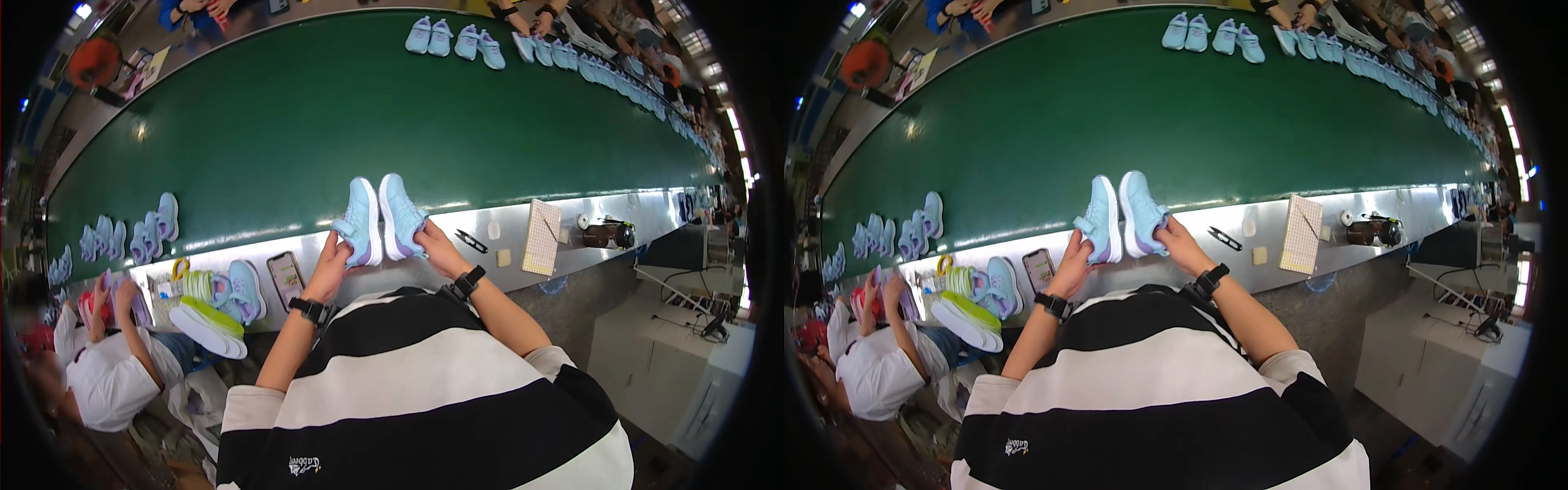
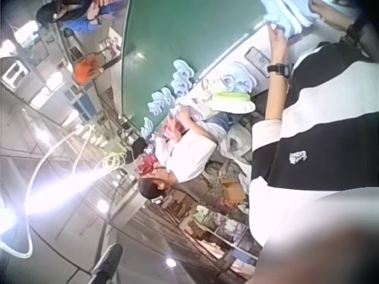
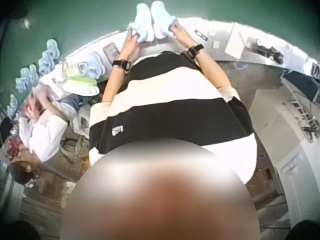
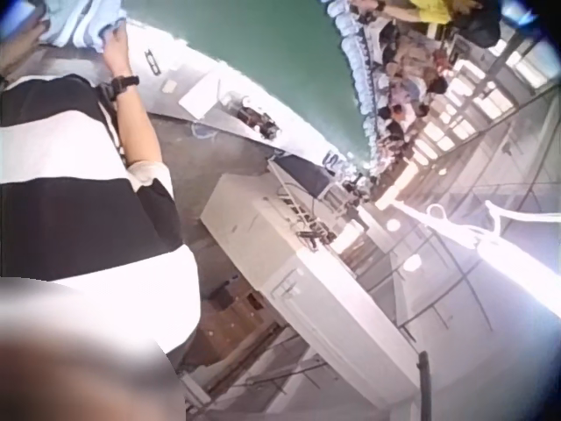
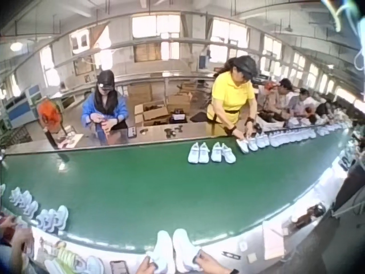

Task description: The person picks up pairs of light blue shoes from a green conveyor belt, inspects them by turning them over and checking the interior, and places them back on the belt. The person also uses a small tool to adjust or clean parts of the shoes.

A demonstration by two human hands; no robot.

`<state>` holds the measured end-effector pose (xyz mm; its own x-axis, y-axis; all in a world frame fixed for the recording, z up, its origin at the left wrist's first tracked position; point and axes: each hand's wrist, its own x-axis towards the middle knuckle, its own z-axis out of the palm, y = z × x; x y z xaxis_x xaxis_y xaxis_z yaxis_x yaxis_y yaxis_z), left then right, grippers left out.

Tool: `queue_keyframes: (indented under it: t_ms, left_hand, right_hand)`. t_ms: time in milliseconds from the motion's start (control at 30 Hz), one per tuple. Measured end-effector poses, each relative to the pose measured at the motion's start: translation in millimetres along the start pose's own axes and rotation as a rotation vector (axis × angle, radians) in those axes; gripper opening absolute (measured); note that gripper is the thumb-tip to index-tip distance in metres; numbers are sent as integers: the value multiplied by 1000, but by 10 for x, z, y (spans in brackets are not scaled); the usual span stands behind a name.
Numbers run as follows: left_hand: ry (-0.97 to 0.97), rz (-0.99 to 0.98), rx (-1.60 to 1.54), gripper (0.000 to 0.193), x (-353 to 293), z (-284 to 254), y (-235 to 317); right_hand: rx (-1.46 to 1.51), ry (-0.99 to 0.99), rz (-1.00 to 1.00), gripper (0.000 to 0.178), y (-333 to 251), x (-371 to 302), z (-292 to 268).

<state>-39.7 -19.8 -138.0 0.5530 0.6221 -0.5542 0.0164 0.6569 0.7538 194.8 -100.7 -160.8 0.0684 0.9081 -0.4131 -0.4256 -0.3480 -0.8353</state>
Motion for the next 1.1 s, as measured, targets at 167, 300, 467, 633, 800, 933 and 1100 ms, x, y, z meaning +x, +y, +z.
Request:
queue_keyframes:
  t_ms: [167, 300, 467, 633, 800, 933, 1100]
  left_hand:
    - [33, 124, -177, 53, -193, 365, 527]
    - [-22, 281, -317, 60, -320, 493, 793]
    - [454, 966, 688, 54, -408, 552, 999]
    - [476, 1007, 752, 52, -481, 657, 1124]
    - [203, 569, 103, 55, -524, 675, 1265]
    - [193, 247, -64, 52, -527, 714, 1264]
    - [246, 213, -35, 48, -453, 669, 1122]
  right_hand:
    - [211, 0, -47, 51, -624, -127, 386]
    - [297, -9, -181, 55, -975, -248, 549]
    - [-655, 272, -800, 69, -1250, -363, 570]
    - [-811, 365, -889, 66, -1401, -425, 677]
    - [-374, 207, -511, 64, -1487, -437, 760]
    - [-122, 208, -208, 65, -1465, -313, 822]
    - [-106, 195, -144, 67, -1262, -247, 739]
